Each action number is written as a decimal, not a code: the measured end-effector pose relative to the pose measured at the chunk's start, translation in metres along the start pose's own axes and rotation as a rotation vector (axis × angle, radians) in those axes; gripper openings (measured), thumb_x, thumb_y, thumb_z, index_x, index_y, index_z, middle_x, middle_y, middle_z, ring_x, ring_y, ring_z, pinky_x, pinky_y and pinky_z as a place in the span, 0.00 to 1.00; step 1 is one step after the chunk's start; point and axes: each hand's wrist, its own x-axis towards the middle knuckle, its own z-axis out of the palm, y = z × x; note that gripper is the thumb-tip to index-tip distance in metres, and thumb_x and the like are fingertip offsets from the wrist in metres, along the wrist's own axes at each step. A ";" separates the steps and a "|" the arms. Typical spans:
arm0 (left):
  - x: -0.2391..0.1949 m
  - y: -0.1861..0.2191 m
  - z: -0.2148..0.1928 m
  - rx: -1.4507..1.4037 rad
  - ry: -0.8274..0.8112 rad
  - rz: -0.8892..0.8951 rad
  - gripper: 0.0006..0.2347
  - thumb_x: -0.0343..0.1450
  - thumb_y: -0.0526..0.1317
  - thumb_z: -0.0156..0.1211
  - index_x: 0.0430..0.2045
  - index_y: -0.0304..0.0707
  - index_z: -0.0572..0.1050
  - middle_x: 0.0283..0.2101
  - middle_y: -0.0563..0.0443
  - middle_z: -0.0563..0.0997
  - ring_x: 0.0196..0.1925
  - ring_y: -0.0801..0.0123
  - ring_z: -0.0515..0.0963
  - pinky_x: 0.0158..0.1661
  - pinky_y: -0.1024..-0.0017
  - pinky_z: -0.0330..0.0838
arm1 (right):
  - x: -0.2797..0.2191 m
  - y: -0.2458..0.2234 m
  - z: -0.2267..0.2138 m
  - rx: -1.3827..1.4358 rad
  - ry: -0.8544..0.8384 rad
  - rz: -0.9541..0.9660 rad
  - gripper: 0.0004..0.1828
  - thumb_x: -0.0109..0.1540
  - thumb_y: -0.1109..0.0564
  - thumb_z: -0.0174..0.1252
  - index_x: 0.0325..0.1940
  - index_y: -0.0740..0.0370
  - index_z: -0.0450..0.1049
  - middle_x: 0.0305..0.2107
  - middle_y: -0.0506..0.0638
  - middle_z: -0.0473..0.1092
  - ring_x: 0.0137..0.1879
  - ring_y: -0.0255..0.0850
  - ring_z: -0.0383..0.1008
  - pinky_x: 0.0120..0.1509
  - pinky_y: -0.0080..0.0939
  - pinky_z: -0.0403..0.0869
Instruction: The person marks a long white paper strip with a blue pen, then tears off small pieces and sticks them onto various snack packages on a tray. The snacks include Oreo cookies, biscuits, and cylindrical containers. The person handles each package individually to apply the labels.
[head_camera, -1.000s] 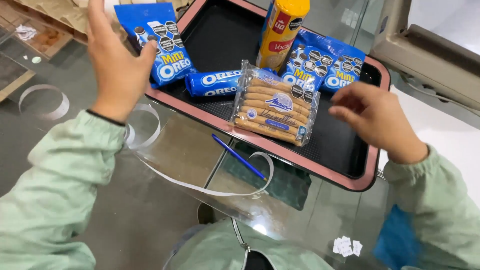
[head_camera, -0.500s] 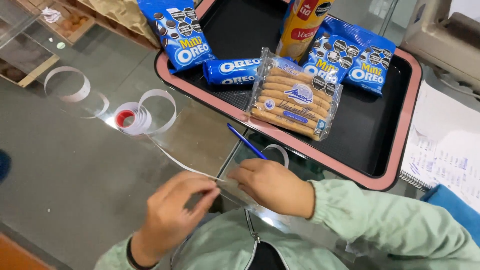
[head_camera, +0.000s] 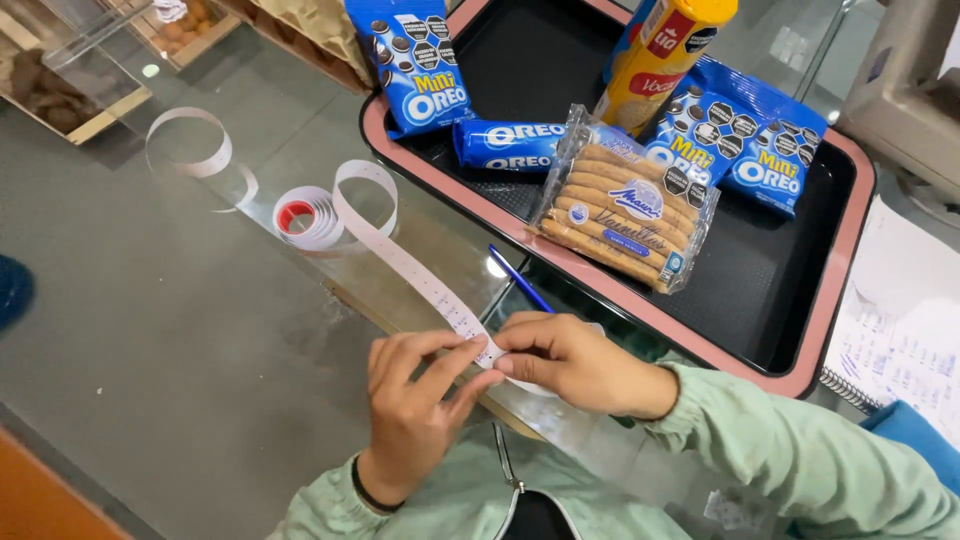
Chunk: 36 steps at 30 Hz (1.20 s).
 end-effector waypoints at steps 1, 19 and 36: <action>0.002 0.001 0.000 -0.001 0.000 0.001 0.10 0.64 0.46 0.65 0.32 0.45 0.78 0.36 0.56 0.75 0.32 0.68 0.72 0.35 0.68 0.63 | 0.000 0.001 0.000 -0.001 0.001 0.001 0.14 0.62 0.51 0.50 0.46 0.58 0.76 0.32 0.47 0.69 0.39 0.37 0.69 0.45 0.34 0.69; 0.032 -0.023 0.004 -0.078 0.216 0.468 0.04 0.65 0.40 0.68 0.29 0.49 0.79 0.36 0.67 0.74 0.28 0.76 0.70 0.41 0.72 0.54 | -0.035 -0.028 -0.008 0.250 0.229 0.173 0.14 0.61 0.49 0.52 0.36 0.62 0.74 0.26 0.44 0.68 0.30 0.30 0.64 0.34 0.30 0.65; 0.076 0.010 -0.003 -0.163 0.119 0.683 0.04 0.69 0.37 0.57 0.28 0.53 0.76 0.33 0.68 0.78 0.29 0.78 0.75 0.49 0.69 0.49 | -0.082 0.055 -0.227 -0.553 1.105 -0.056 0.20 0.63 0.61 0.60 0.49 0.59 0.55 0.45 0.58 0.60 0.45 0.43 0.66 0.48 0.37 0.71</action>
